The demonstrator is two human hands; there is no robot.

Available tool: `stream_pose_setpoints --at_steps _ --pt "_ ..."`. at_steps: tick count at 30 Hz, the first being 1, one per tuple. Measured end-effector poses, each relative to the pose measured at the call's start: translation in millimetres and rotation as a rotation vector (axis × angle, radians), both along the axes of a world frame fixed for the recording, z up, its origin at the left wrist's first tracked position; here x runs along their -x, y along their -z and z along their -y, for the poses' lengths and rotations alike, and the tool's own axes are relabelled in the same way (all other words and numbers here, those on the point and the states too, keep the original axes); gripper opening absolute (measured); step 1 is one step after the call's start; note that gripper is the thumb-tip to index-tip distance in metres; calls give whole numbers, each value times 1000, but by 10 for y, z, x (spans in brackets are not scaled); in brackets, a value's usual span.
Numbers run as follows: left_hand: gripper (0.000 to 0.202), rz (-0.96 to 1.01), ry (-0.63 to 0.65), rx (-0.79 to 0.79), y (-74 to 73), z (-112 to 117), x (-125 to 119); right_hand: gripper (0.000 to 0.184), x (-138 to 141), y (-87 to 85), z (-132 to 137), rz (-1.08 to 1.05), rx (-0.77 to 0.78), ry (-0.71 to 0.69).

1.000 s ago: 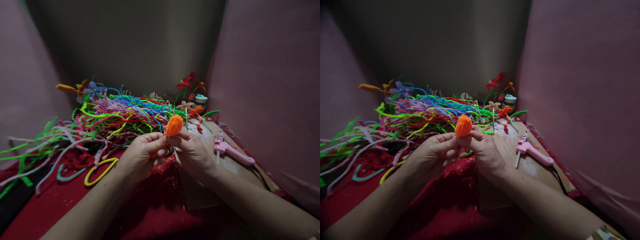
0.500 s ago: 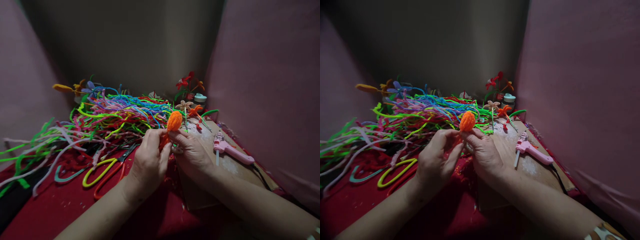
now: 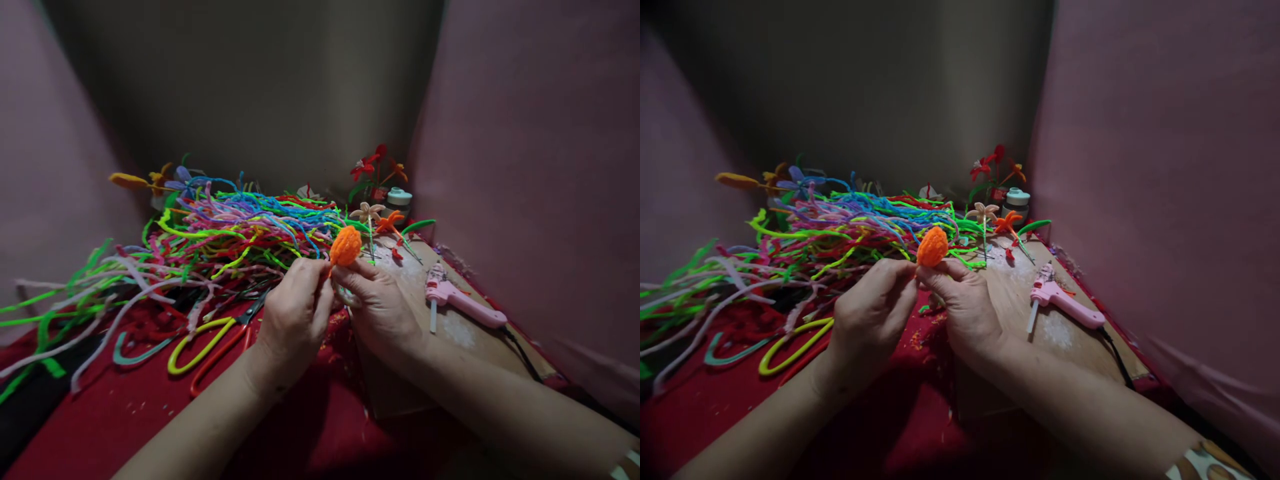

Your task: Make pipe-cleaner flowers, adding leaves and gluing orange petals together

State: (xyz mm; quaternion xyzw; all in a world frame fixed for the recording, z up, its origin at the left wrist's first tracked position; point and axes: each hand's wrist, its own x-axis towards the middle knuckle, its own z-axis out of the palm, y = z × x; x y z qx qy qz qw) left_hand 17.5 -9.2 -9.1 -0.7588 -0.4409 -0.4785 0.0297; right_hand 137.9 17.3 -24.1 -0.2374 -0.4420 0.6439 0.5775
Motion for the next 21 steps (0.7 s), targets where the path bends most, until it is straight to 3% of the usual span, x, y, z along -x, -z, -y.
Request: stream_pose_setpoints --at_steps 6,15,21 --pt "11 161 27 31 -59 65 33 9 -18 -71 24 -32 -69 -64" --pt "7 706 253 417 -157 171 -52 11 -20 -77 -14 -243 87 -322" --pt "4 740 285 501 -165 156 -36 22 -35 -48 -52 -219 90 -383"
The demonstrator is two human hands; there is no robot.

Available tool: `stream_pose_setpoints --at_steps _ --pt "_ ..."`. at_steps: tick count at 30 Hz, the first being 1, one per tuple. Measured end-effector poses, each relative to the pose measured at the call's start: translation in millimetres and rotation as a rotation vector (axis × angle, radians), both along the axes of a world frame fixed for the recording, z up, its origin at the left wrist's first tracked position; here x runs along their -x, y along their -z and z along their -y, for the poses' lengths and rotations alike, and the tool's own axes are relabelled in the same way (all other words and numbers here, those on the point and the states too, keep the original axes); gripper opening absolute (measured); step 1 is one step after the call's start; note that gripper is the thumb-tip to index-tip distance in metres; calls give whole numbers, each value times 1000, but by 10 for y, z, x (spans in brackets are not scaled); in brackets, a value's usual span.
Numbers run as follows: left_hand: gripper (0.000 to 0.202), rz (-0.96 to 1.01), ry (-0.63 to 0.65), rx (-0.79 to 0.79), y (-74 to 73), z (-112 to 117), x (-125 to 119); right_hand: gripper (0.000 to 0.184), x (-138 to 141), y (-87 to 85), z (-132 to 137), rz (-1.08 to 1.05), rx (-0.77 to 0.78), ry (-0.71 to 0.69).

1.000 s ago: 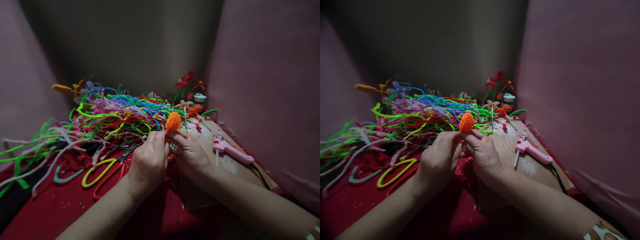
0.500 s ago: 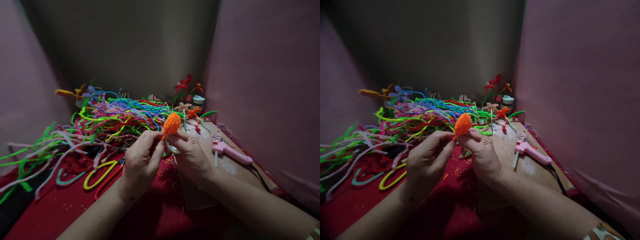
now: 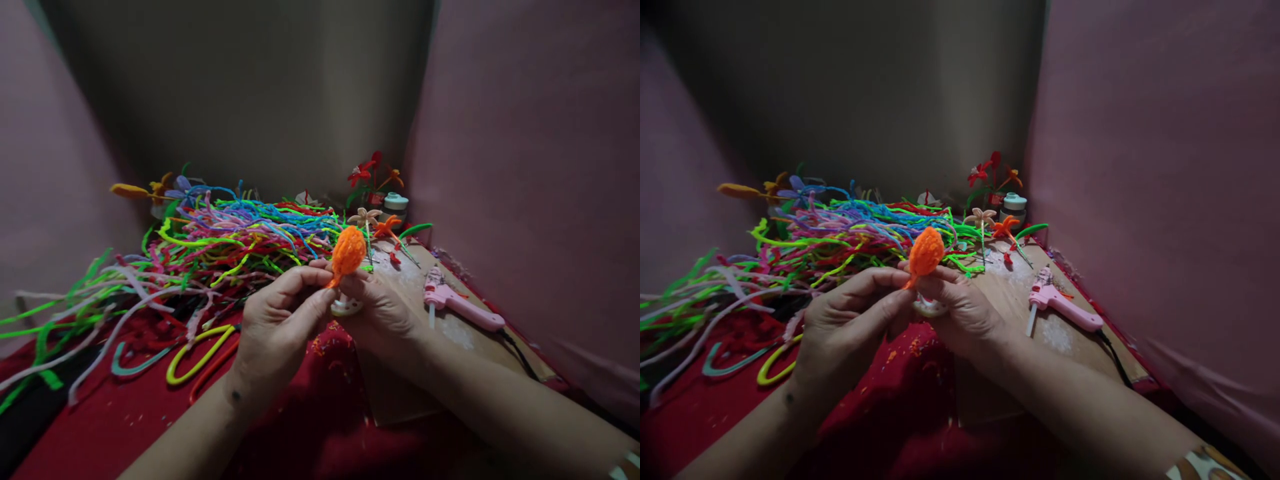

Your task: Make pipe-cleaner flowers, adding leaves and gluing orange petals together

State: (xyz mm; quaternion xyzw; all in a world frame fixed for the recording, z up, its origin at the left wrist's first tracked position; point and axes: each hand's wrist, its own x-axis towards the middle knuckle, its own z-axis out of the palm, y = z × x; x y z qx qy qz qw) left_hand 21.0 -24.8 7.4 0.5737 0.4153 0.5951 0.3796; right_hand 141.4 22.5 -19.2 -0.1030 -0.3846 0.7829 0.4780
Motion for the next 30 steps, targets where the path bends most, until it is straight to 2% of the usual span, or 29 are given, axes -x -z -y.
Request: stream_pose_setpoints --at_steps 2,7,9,11,13,18,24,30 --pt "5 -101 -37 -77 22 -28 10 22 12 0 4 8 29 45" --pt "11 -493 -216 -428 149 -96 -3 12 62 -17 14 -29 149 130" --pt "10 -607 -275 -499 191 -109 -20 11 73 -16 14 -22 194 156" --pt "7 -642 -293 -496 209 -114 -32 13 76 -7 13 -3 212 192" --pt "5 -564 -265 -440 203 -115 -35 14 73 5 13 9 204 204" --pt "4 -158 -150 -119 129 -107 -24 10 51 -3 24 -12 125 123" --pt "7 111 -76 90 28 -114 0 6 26 -26 35 23 8 116" --pt "12 363 143 300 -23 -113 25 9 21 -7 21 49 0 121"
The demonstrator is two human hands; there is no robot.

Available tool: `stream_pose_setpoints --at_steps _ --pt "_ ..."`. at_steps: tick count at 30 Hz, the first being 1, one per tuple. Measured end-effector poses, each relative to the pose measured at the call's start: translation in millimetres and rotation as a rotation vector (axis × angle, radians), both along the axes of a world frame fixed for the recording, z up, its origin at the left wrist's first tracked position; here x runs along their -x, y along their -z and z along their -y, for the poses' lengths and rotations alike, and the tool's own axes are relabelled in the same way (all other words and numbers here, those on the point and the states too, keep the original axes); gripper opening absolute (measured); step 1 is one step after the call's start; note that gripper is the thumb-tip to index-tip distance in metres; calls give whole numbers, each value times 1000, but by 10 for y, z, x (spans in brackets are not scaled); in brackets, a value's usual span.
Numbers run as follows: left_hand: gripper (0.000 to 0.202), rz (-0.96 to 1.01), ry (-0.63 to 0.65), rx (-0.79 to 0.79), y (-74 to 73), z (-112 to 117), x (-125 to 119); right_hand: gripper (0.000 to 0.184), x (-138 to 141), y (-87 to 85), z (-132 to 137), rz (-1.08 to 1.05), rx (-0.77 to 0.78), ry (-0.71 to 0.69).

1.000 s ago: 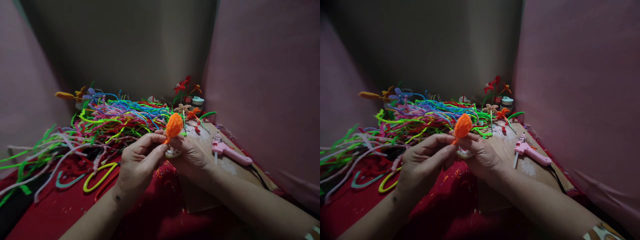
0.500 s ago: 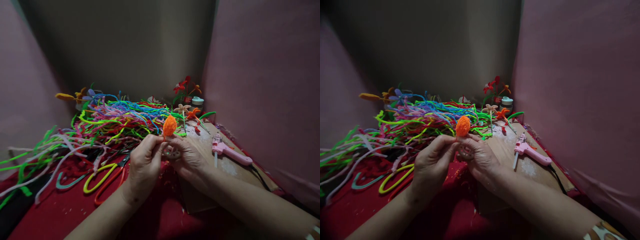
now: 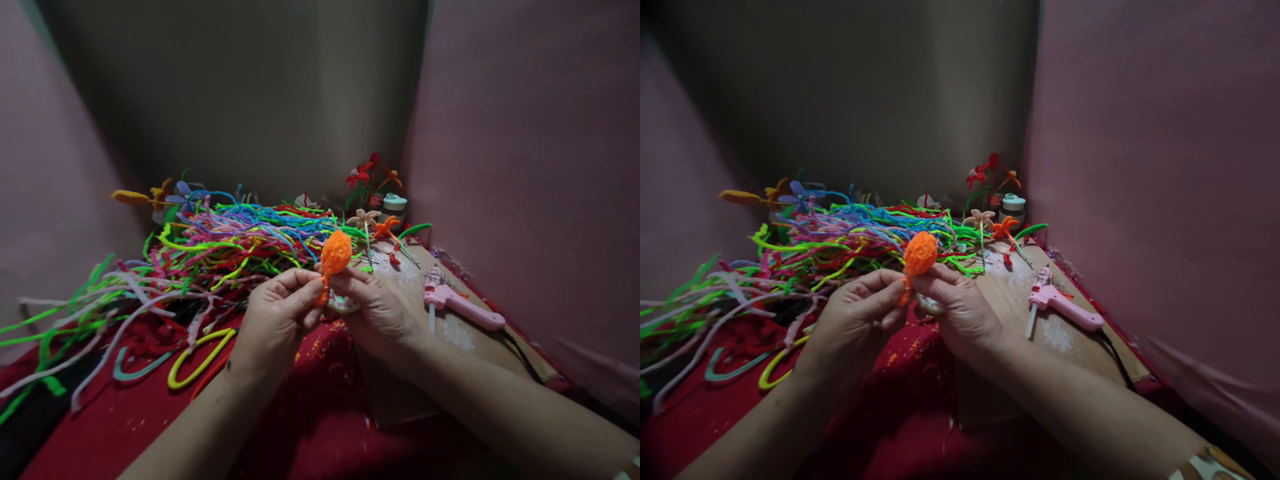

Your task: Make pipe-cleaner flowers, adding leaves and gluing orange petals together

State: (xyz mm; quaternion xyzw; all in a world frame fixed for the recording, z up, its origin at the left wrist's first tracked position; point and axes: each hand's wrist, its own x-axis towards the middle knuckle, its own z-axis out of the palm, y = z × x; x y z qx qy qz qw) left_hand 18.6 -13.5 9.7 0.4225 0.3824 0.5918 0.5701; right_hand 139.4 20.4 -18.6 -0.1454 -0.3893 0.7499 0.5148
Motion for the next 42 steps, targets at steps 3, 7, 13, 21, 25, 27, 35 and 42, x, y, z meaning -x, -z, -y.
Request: stream_pose_setpoints --at_steps 3,7,13,21,25,27,35,42 --pt "15 76 81 86 -9 -13 9 10 -11 -5 -19 14 9 -37" --pt "19 57 99 101 -8 -54 39 13 -16 -9 -38 48 15 -63" --pt "19 -24 74 133 9 -68 27 11 26 8 -21 7 52 3" --pt "11 -1019 -472 -716 192 -32 -12 15 55 -15 11 -29 155 62" --pt "12 -1306 -535 -902 265 -68 0 15 48 -10 -6 -31 171 96" --pt "12 -1412 -547 -924 281 -83 1 14 49 2 -14 -27 175 125" --pt "11 -1442 -565 -1014 292 -115 26 11 59 42 15 14 97 198" --pt "4 -774 -290 -443 127 18 -23 9 13 15 12 20 27 112"
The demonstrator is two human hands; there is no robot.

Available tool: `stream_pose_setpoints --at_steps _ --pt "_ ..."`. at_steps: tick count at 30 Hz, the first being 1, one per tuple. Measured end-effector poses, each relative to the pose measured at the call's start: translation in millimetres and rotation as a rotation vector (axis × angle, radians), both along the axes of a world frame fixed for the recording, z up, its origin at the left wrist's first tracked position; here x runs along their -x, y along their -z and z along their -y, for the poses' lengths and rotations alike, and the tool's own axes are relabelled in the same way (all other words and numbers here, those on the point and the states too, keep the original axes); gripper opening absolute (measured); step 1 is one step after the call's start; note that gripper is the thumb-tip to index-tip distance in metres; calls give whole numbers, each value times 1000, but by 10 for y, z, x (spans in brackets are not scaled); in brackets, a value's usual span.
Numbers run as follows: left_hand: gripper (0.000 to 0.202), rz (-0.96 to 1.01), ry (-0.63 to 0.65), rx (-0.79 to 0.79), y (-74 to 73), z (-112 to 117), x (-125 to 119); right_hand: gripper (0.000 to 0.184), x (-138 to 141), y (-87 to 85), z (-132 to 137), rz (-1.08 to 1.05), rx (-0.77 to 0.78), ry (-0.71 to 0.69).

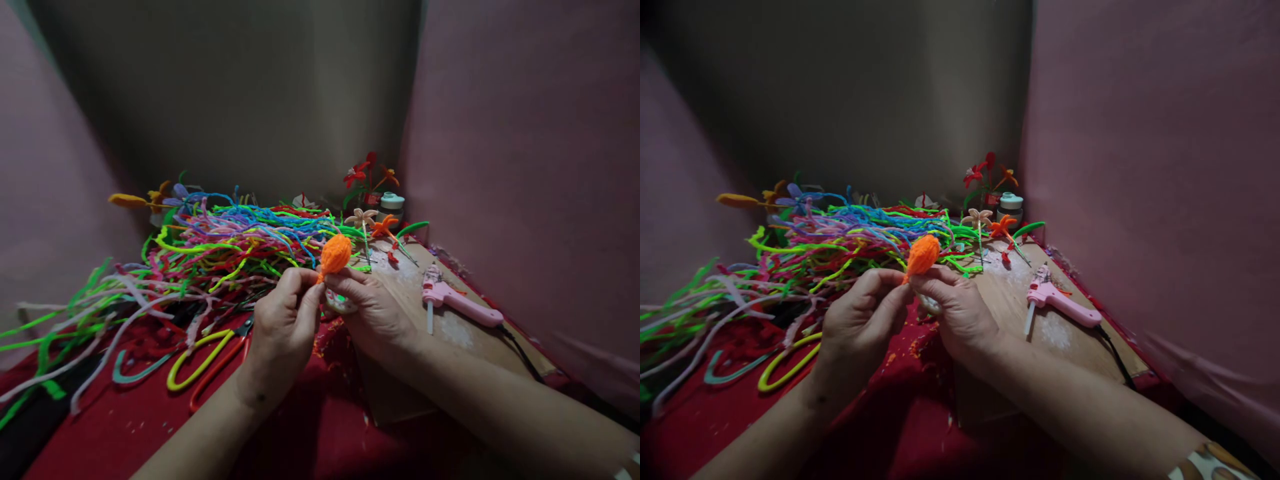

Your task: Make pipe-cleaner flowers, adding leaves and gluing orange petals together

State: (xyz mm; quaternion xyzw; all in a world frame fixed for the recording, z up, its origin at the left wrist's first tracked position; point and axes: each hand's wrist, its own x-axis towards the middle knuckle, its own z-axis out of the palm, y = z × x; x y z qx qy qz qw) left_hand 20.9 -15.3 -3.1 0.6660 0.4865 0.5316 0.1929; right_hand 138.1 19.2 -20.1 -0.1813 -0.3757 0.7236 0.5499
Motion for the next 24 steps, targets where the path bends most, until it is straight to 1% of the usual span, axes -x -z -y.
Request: stream_pose_setpoints --at_steps 2,4,8,11,13,16,18,22,24 --pt "5 231 82 159 -52 20 -12 9 -19 1 -31 3 -3 -80" --pt "7 397 132 256 -95 30 -21 9 -29 -1 -61 1 -8 -141" --pt "14 596 223 375 -137 36 -29 11 -28 -24 -86 -36 -10 -199" --pt "16 675 304 463 -139 32 -15 14 -37 -44 -94 -30 3 -216" --pt "16 671 360 506 -133 23 8 16 -50 -44 -113 -15 -5 -232" --pt "17 573 399 514 -116 -3 49 17 -67 -14 -158 7 -43 -270" --pt "19 498 388 493 -106 -22 66 16 -70 17 -184 17 -56 -280" --pt "21 397 363 454 -92 -48 48 12 -60 54 -176 16 -69 -248" --pt "18 310 282 362 -69 -49 16 6 -51 51 -153 17 -78 -236"
